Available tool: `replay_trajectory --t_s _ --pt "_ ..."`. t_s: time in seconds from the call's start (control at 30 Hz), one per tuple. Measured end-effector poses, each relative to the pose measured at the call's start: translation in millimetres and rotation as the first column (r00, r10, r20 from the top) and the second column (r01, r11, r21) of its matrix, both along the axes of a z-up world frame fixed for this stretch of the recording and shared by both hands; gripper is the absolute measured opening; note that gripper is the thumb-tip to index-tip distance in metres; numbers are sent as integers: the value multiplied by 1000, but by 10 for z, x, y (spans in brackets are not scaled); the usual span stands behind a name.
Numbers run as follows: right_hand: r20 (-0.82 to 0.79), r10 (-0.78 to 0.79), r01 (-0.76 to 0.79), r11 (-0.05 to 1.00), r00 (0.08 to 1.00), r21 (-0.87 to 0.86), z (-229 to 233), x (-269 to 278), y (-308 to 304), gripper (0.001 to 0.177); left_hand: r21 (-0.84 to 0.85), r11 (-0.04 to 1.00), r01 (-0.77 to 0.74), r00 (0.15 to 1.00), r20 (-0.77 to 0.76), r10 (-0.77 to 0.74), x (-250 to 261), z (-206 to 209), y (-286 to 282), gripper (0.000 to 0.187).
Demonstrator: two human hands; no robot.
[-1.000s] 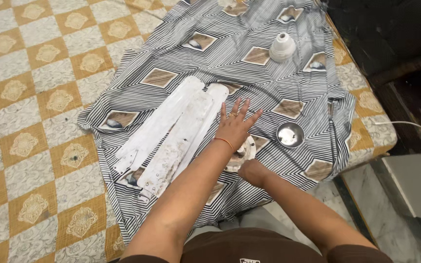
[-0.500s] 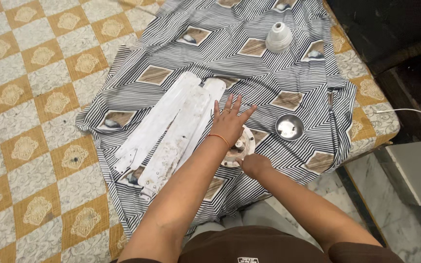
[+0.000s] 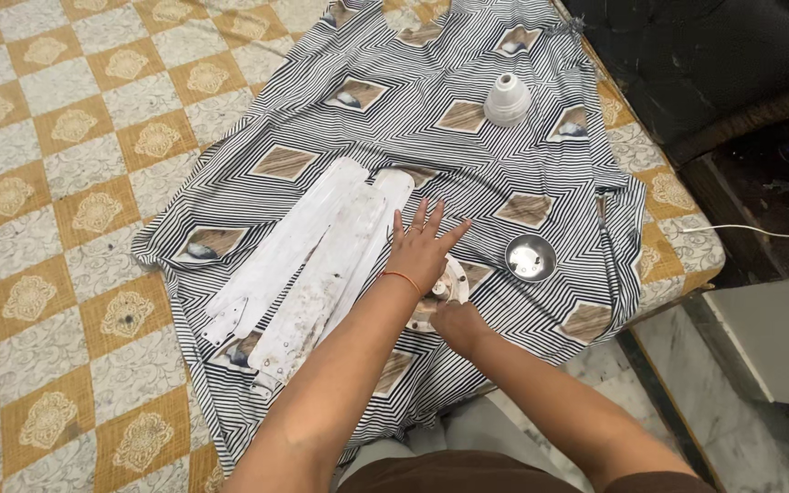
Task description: The person disassembles and reassembles the central hub of an electric fan. They remove the top cap, unscrew and remove the central rod, place the cap aside, then reinsert the rod and tighten it back into place using a screwdriver.
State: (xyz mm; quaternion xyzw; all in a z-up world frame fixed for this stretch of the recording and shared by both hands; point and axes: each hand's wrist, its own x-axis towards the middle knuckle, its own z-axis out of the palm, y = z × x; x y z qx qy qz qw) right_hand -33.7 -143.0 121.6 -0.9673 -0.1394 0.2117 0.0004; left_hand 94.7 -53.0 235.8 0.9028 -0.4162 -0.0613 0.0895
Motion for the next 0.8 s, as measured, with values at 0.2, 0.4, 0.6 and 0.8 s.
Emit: replay_trajectory --t_s 0.2,0.4,0.6,0.8 --pt "-241 -383 392 920 892 -13 -125 18 115 31 9 1000 -2 999 -33 3 -23 -8 30 84" --pt "-51 -241 242 970 969 9 -213 -116 88 19 2 1000 3 1000 -25 -3 7 -34 18 81" --pt "27 -128 128 992 991 -10 -181 -215 -63 18 -3 1000 13 1000 -19 -13 40 -36 11 81" --pt "46 -701 665 693 712 277 -737 -610 -681 23 21 1000 -1 999 -52 2 60 6 49 82"
